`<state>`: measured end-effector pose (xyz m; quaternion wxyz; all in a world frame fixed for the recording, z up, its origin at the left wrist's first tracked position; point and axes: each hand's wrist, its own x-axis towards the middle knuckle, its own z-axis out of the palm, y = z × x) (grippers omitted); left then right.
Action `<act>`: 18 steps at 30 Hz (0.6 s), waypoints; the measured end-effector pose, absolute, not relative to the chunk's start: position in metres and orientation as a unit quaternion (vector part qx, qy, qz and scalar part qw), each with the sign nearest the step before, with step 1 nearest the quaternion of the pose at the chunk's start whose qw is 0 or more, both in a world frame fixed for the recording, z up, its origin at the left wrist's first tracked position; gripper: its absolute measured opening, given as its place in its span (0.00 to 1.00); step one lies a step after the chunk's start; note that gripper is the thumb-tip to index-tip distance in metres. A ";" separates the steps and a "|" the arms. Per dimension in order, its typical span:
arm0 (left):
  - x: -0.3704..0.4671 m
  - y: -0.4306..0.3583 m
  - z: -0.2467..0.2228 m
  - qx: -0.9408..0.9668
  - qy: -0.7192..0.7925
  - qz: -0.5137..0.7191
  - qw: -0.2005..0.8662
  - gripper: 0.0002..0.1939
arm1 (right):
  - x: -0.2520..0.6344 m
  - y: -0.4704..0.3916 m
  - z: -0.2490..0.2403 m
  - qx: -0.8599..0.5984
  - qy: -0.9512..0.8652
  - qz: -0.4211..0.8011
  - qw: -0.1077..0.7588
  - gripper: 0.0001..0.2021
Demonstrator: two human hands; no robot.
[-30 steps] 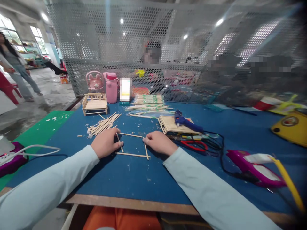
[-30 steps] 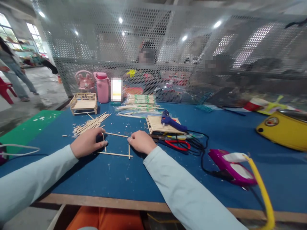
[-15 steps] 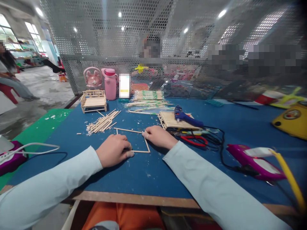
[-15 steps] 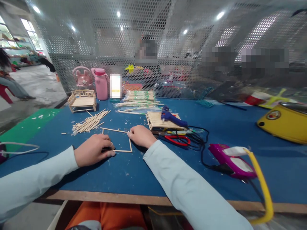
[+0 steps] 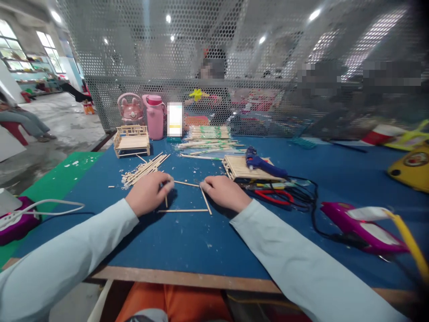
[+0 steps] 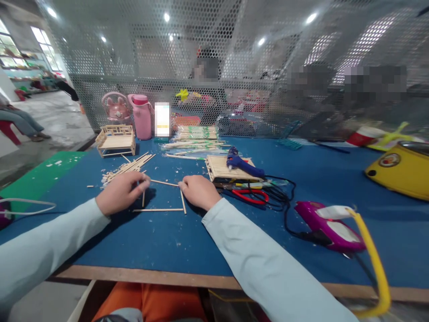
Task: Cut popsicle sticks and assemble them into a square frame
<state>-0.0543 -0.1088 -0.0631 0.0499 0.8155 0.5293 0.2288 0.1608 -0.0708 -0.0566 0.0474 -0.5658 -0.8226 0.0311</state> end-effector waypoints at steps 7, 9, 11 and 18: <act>-0.076 -0.075 -0.077 0.808 0.571 0.135 -0.058 0.16 | 0.157 -0.067 -0.061 -0.543 -0.831 0.055 0.108 0.09; -0.076 -0.074 -0.078 0.808 0.571 0.134 -0.060 0.15 | 0.154 -0.066 -0.063 -0.538 -0.835 0.048 0.109 0.09; -0.075 -0.076 -0.077 0.805 0.572 0.148 -0.053 0.15 | 0.153 -0.066 -0.064 -0.536 -0.835 0.047 0.115 0.08; -0.067 -0.080 -0.078 0.812 0.555 0.183 0.001 0.13 | 0.156 -0.062 -0.065 -0.547 -0.828 0.030 0.119 0.10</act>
